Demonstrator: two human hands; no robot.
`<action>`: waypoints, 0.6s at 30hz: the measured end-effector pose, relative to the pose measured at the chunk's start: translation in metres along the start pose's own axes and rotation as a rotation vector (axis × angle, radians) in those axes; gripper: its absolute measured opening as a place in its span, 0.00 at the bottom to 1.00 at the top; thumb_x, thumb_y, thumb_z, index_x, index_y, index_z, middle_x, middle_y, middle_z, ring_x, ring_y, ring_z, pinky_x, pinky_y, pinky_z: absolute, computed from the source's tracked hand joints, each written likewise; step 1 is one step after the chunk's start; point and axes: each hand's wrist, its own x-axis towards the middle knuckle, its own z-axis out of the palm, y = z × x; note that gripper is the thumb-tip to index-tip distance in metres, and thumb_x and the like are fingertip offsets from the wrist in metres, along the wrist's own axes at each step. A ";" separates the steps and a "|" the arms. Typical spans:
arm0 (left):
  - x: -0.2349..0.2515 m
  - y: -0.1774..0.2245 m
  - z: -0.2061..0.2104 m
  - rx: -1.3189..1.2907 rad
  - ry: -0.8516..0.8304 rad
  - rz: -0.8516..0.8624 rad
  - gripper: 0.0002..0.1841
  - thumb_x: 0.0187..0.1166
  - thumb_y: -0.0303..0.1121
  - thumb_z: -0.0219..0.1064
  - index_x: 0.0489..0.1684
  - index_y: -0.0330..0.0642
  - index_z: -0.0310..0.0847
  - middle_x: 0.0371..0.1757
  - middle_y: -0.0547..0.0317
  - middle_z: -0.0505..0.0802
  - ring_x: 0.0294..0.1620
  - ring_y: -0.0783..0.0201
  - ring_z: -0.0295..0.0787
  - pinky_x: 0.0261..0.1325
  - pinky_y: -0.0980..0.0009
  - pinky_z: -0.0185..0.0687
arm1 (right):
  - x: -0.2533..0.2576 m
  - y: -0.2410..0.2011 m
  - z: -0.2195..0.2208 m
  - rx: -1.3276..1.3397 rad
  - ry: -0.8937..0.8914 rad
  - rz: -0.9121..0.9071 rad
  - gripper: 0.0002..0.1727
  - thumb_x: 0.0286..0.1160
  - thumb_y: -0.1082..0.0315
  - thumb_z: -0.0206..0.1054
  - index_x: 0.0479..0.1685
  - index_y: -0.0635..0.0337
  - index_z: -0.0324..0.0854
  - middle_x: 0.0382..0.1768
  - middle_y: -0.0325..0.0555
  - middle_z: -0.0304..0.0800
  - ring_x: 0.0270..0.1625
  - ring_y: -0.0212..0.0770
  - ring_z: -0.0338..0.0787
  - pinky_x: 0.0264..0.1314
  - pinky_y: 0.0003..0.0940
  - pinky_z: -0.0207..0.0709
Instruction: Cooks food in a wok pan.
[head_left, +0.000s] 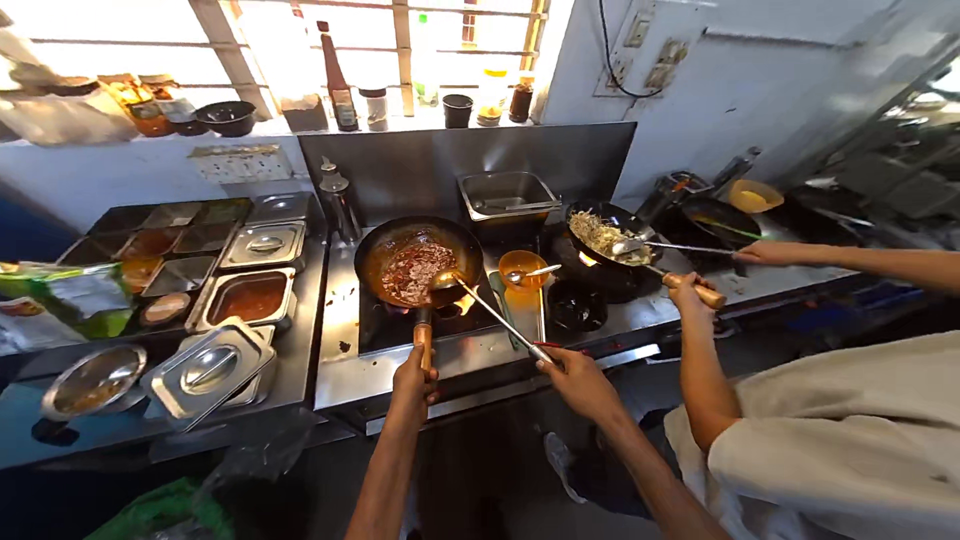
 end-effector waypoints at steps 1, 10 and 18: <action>0.000 0.001 0.000 0.007 -0.001 -0.002 0.26 0.94 0.52 0.48 0.62 0.36 0.80 0.14 0.60 0.75 0.06 0.72 0.58 0.08 0.77 0.54 | -0.008 -0.002 -0.012 -0.046 -0.008 -0.004 0.23 0.87 0.46 0.58 0.74 0.39 0.83 0.52 0.46 0.93 0.53 0.48 0.92 0.61 0.58 0.82; -0.004 -0.001 0.003 0.003 -0.003 -0.008 0.26 0.95 0.52 0.47 0.64 0.36 0.78 0.15 0.60 0.74 0.06 0.71 0.59 0.08 0.77 0.56 | 0.070 -0.060 0.051 -0.075 -0.019 -0.116 0.17 0.86 0.52 0.61 0.57 0.50 0.89 0.45 0.54 0.93 0.49 0.57 0.91 0.51 0.65 0.81; 0.001 0.000 -0.003 0.036 -0.029 -0.003 0.25 0.95 0.51 0.46 0.63 0.37 0.77 0.19 0.59 0.78 0.09 0.70 0.62 0.11 0.76 0.59 | 0.100 -0.055 0.047 0.446 0.016 0.030 0.25 0.92 0.49 0.56 0.73 0.57 0.78 0.28 0.49 0.82 0.19 0.41 0.76 0.22 0.39 0.75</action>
